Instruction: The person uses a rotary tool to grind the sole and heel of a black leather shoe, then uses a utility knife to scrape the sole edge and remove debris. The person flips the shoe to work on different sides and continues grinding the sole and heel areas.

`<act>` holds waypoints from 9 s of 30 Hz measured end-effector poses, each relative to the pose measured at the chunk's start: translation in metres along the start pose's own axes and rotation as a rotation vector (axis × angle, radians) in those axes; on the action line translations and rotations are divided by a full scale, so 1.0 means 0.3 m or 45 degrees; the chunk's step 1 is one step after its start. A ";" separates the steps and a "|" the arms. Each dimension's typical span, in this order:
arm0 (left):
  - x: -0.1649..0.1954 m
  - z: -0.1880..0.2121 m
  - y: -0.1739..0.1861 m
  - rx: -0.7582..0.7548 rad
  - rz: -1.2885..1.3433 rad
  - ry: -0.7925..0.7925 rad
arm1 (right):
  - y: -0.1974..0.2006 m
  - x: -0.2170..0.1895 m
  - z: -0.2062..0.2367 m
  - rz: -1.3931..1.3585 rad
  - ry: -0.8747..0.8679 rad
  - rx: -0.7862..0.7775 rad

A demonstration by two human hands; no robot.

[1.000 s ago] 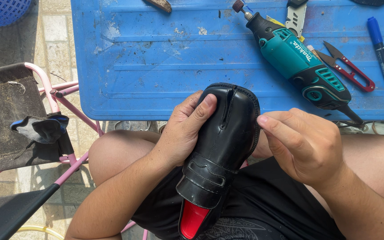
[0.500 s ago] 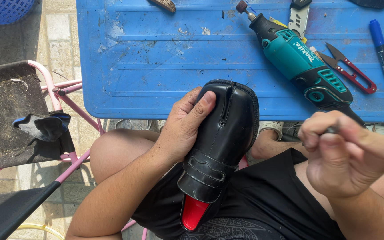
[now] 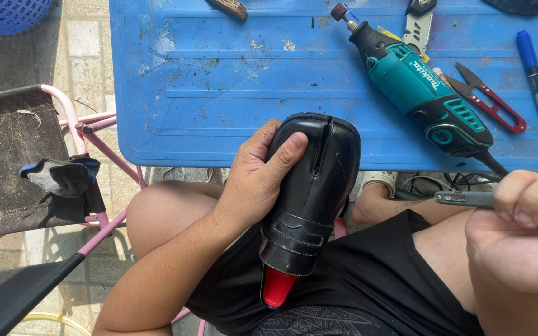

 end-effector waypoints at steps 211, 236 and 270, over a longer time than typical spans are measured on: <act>0.241 0.122 -0.020 -0.311 -1.349 -0.306 | -0.415 0.084 -0.012 0.187 -0.229 -1.153; 0.381 0.071 -0.007 -0.175 -1.765 -0.831 | -0.422 0.066 0.029 0.370 -0.096 -0.836; 0.397 -0.027 0.029 -0.372 -1.683 -0.999 | -0.475 0.060 -0.156 0.232 -0.522 -0.975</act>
Point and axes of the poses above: each hand's wrist, its own z-axis away from the middle knuckle, its own y-axis out of the back of the hand, x = y × z, the point moved 7 cm from there along -z, towards the middle knuckle, and after that the axes turned 6 degrees about y, right-handed, at the moved point
